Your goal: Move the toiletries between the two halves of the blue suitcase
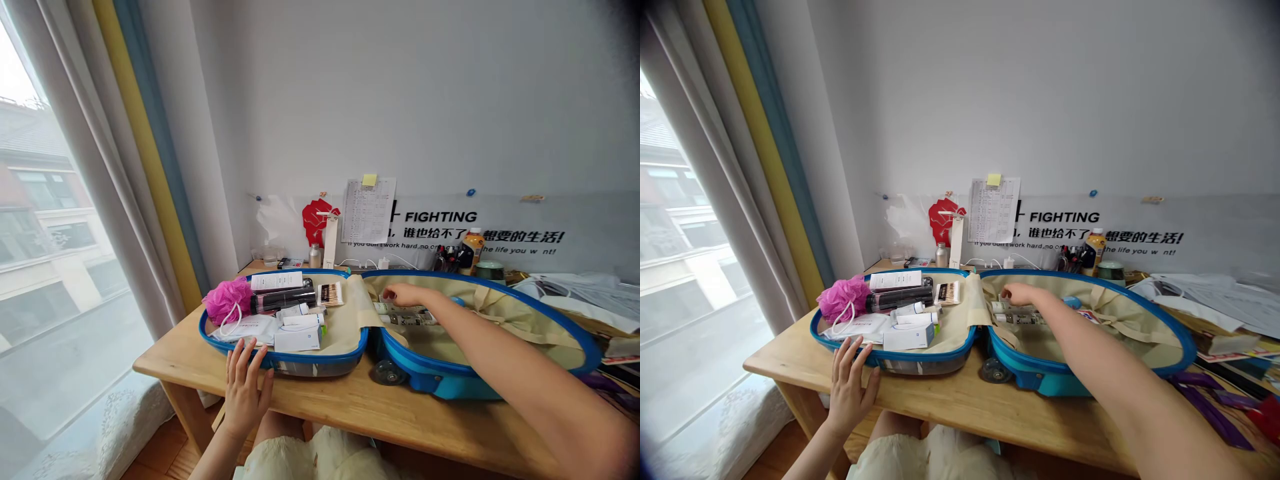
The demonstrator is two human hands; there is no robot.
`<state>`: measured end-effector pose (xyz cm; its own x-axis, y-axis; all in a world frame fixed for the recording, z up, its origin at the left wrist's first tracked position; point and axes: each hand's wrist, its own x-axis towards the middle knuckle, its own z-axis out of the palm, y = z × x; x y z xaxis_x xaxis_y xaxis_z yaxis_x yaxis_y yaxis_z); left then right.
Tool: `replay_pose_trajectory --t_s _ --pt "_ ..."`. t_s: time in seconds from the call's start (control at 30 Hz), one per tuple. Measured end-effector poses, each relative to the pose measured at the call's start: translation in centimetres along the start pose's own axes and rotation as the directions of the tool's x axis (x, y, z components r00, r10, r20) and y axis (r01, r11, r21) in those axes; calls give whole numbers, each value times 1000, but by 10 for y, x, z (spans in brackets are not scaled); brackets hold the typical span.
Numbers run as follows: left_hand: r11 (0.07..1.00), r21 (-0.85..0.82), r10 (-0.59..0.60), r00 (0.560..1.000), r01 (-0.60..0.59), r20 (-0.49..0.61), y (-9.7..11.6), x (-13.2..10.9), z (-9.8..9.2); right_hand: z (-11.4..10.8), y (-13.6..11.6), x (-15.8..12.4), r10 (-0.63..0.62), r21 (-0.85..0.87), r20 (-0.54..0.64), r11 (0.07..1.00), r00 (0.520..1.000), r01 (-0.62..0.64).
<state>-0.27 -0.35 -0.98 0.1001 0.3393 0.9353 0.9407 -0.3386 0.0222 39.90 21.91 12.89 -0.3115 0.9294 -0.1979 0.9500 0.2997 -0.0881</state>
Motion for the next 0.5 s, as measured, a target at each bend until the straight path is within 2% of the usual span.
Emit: replay_pose_trajectory --t_s 0.2,0.5 --pt "1000 -1 -12 1000 12 6 -1 -3 1 12 24 8 43 -73 77 997 996 -38" --pt "1000 -10 -2 1000 2 4 -2 -1 -1 19 46 14 118 -90 -79 988 990 -125"
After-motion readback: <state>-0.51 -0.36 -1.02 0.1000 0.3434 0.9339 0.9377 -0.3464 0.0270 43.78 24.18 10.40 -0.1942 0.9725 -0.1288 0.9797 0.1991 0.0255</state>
